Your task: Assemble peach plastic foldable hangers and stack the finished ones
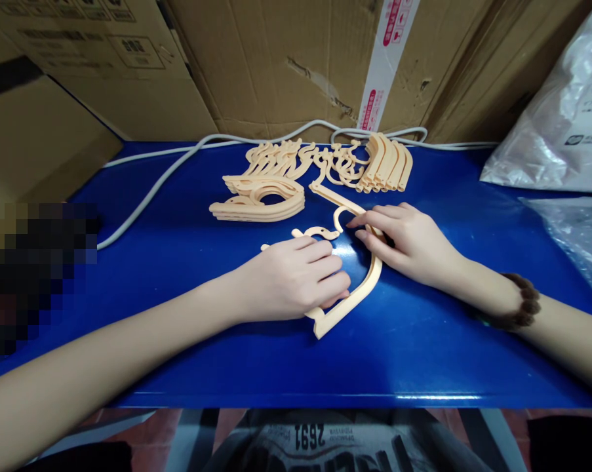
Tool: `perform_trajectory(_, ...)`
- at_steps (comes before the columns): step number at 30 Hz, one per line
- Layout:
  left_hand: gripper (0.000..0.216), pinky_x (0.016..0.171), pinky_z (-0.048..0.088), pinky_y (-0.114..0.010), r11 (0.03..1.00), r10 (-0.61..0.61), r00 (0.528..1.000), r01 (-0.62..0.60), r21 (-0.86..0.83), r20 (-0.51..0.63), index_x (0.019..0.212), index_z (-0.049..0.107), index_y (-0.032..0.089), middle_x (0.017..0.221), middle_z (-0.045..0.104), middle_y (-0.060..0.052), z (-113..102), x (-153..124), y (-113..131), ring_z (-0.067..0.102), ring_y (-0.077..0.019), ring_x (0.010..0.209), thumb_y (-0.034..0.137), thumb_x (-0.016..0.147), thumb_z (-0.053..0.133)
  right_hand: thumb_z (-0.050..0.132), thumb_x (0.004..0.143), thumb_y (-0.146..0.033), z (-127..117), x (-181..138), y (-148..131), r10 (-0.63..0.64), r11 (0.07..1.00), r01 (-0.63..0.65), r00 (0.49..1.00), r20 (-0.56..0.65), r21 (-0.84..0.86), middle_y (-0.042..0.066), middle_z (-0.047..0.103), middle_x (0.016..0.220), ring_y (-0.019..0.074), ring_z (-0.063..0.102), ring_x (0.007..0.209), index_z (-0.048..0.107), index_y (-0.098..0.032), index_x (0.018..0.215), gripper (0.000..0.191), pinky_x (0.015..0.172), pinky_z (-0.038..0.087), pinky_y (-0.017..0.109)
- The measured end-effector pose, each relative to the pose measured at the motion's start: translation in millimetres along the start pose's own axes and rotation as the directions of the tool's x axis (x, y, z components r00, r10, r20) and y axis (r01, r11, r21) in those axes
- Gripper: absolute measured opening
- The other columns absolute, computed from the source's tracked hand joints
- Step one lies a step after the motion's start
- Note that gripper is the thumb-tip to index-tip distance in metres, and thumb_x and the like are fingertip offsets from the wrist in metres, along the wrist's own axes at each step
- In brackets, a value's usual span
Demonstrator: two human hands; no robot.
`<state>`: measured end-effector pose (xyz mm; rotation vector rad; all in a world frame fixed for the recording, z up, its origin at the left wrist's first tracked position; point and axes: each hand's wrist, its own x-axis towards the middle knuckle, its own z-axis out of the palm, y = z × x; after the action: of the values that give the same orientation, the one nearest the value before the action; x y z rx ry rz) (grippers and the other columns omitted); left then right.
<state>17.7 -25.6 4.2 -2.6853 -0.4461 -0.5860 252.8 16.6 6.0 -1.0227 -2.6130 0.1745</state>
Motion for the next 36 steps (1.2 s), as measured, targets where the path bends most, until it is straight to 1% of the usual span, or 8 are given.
perform_trajectory(5,0.024,0.067,0.043,-0.030,1.000,-0.008,1.000,0.008,-0.011,0.004,0.082,0.063,0.017,0.070,0.062,0.001,0,0,0,0.060,-0.0171,0.072,0.028,0.100,0.051,0.043,0.099,-0.033,0,1,-1,-0.002,1.000,0.002,1.000,0.003,-0.002,0.007,0.071,0.096,0.0192,0.064,0.083,0.066,-0.018,0.111,0.030,0.075,0.039,0.033)
perform_trajectory(14,0.023,0.077,0.045,-0.031,0.999,-0.051,0.998,0.051,-0.004,0.026,0.085,0.062,0.017,0.073,0.063,-0.001,2,0,1,0.060,-0.0179,0.075,0.029,0.100,0.049,0.041,0.100,-0.033,-2,0,0,0.002,1.000,-0.002,1.000,0.018,-0.016,0.007,0.071,0.097,0.0197,0.064,0.086,0.066,-0.019,0.111,0.030,0.076,0.039,0.033)
perform_trajectory(25,0.022,0.073,0.044,-0.031,0.999,-0.050,0.998,0.051,-0.019,0.023,0.082,0.063,0.017,0.073,0.063,0.000,2,0,0,0.058,-0.0183,0.074,0.028,0.098,0.052,0.042,0.099,-0.033,-1,0,-1,-0.001,1.000,0.001,1.000,0.012,-0.016,0.007,0.071,0.097,0.0199,0.064,0.085,0.065,-0.018,0.111,0.030,0.076,0.039,0.033)
perform_trajectory(28,0.031,0.080,0.045,-0.034,0.998,-0.057,0.998,0.057,0.008,-0.036,0.076,0.060,0.018,0.073,0.065,-0.001,0,1,0,0.059,-0.0194,0.080,0.035,0.100,0.052,0.042,0.099,-0.031,-2,0,0,-0.007,1.000,0.006,1.000,0.006,0.017,0.007,0.071,0.099,0.0195,0.065,0.087,0.065,-0.018,0.113,0.029,0.077,0.039,0.033)
perform_trajectory(30,0.036,0.086,0.044,-0.037,0.993,-0.072,0.989,0.084,0.087,-0.125,0.078,0.061,0.018,0.083,0.069,-0.003,-4,2,1,0.059,-0.0209,0.087,0.043,0.100,0.050,0.041,0.099,-0.027,-2,-1,0,-0.022,0.998,0.022,1.000,0.002,0.052,0.006,0.071,0.100,0.0185,0.065,0.088,0.064,-0.018,0.112,0.028,0.077,0.038,0.032)
perform_trajectory(32,0.042,0.079,0.043,-0.036,0.968,-0.113,0.977,0.150,0.200,-0.183,0.087,0.063,0.017,0.092,0.071,-0.006,-9,2,3,0.059,-0.0213,0.087,0.053,0.100,0.046,0.042,0.098,-0.024,-3,-1,0,-0.035,0.997,0.036,0.999,-0.009,0.073,0.005,0.072,0.098,0.0172,0.065,0.085,0.064,-0.018,0.111,0.026,0.077,0.037,0.032)
perform_trajectory(34,0.050,0.064,0.038,-0.034,0.939,-0.173,0.972,0.211,0.273,-0.157,0.092,0.063,0.015,0.083,0.068,-0.007,-14,1,4,0.058,-0.0198,0.073,0.060,0.099,0.041,0.045,0.097,-0.023,-3,-2,0,-0.033,0.997,0.035,0.999,-0.037,0.074,0.003,0.071,0.092,0.0160,0.065,0.080,0.064,-0.018,0.110,0.024,0.075,0.036,0.031)
perform_trajectory(36,0.051,0.055,0.032,-0.031,0.937,-0.202,0.974,0.222,0.268,-0.103,0.093,0.063,0.015,0.069,0.061,-0.003,-17,0,4,0.053,-0.0161,0.060,0.060,0.099,0.040,0.047,0.096,-0.024,-3,-2,-1,-0.021,0.997,0.026,0.997,-0.069,0.075,0.001,0.070,0.087,0.0150,0.063,0.077,0.065,-0.018,0.109,0.022,0.074,0.036,0.031)
